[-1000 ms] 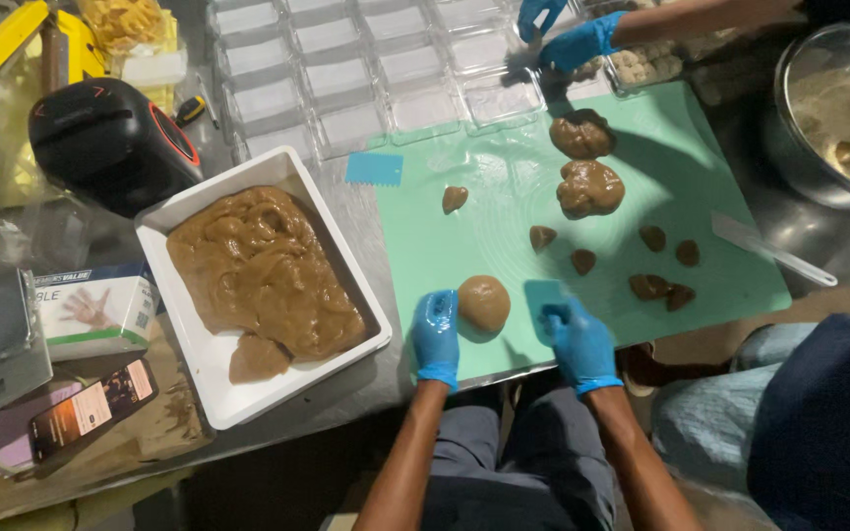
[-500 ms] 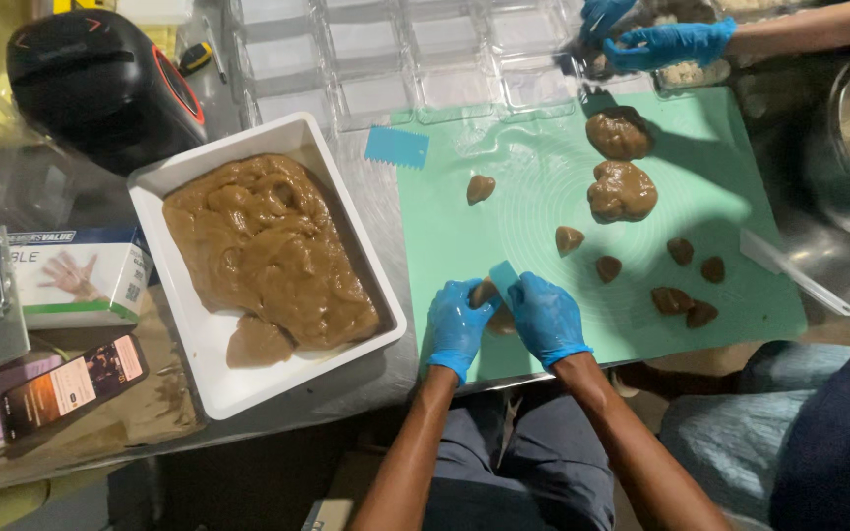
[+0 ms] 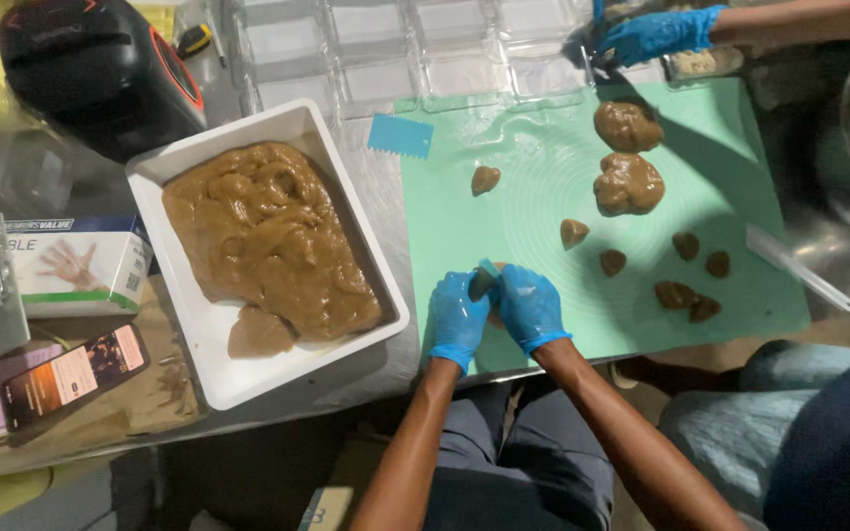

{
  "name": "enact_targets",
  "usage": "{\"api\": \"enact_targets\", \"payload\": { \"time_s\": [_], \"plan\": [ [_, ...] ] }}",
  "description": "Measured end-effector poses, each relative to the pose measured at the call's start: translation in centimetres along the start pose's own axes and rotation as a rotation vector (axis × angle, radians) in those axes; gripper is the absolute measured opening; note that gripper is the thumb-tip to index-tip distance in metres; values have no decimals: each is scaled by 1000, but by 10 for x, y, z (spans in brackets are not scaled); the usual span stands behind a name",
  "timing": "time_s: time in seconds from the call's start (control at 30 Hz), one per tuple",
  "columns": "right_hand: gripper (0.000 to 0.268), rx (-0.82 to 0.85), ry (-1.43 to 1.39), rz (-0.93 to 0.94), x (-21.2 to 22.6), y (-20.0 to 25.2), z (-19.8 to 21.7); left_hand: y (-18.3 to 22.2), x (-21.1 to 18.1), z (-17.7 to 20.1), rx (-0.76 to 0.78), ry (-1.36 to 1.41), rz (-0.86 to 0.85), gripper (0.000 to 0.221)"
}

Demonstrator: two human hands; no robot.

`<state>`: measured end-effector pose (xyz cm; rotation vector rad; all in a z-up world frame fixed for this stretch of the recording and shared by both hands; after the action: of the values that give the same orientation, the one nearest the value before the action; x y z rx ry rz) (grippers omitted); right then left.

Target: The person uses their hands and a small blue scraper to divide, roll, and shape pieces of brown dough on a silicone mat before placing some into clear plastic containers.

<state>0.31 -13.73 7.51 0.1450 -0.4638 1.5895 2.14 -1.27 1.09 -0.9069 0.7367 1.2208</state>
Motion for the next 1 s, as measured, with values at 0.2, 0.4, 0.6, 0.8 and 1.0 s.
{"api": "enact_targets", "payload": {
  "time_s": [0.2, 0.4, 0.6, 0.8, 1.0],
  "plan": [
    [16, -145, -401, -540, -63, 28, 73, 1, -4, 23, 116, 136, 157, 33],
    [8, -164, -94, -256, -35, 67, 100, 4, 4, 16, 84, 205, 67, 33],
    [11, -87, -36, -38, -1, 53, 59, 5, 6, 15, 109, 205, 111, 33],
    [8, -13, 76, 44, -5, 47, 38, 5, 0, 18, 99, 140, 74, 34],
    [9, -21, 24, 108, -11, 36, 17, 3, -10, 23, 119, 58, 50, 38]
  ]
}}
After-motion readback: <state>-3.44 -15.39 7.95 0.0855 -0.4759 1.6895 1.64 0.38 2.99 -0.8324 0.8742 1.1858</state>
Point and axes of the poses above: each hand's wrist, its own y-axis away from the middle knuckle, its own z-axis out of the back of the hand, x = y × z, the point moved 6 cm from there along -y, towards the middle knuckle, and after that the axes turned 2 degrees about -z, right-handed, at the moved point
